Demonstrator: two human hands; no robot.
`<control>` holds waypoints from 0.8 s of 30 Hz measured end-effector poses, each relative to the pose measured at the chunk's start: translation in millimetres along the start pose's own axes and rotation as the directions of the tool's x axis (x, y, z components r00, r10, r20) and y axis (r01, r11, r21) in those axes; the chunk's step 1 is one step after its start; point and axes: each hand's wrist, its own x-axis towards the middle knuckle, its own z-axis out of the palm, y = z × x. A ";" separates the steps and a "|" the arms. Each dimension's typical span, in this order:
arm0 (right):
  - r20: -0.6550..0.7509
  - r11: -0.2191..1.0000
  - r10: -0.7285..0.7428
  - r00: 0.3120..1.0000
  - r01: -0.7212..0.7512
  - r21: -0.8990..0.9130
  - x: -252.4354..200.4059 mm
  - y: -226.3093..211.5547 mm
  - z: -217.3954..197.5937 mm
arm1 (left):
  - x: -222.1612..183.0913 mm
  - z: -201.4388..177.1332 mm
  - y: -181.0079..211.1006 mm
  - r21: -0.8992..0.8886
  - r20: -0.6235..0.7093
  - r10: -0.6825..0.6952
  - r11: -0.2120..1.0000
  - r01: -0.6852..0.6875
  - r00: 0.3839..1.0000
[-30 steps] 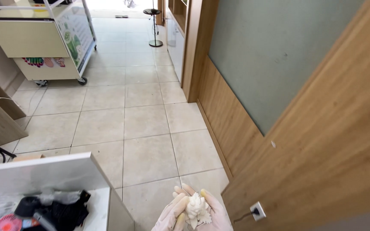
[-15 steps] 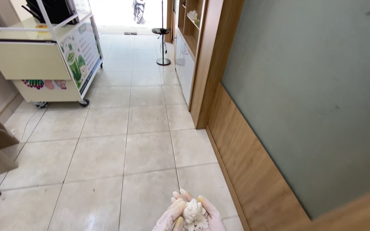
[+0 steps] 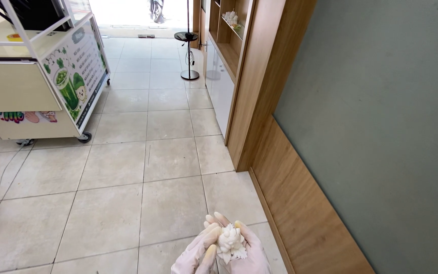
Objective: Inspecting and moving decorative candles between a display shelf and a workbench area.
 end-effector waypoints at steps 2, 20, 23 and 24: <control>0.042 1.000 0.014 0.999 -0.014 -0.007 46.1 -24.2 -1.6 | 40.0 -2.7 -27.9 0.027 -0.009 -0.049 0.998 0.049 0.999; -0.023 0.999 -0.030 0.999 0.031 0.043 433.7 -196.1 92.0 | 417.2 -40.2 -250.3 0.005 0.099 0.030 1.000 -0.030 0.995; -0.046 0.998 -0.055 0.997 0.057 0.042 499.9 -216.5 111.5 | 485.9 -52.4 -278.5 0.024 0.091 -0.026 0.999 0.024 0.996; -0.030 0.998 -0.054 0.998 0.055 0.031 522.3 -224.3 114.5 | 509.5 -57.5 -288.3 0.053 0.099 -0.053 0.997 0.048 0.994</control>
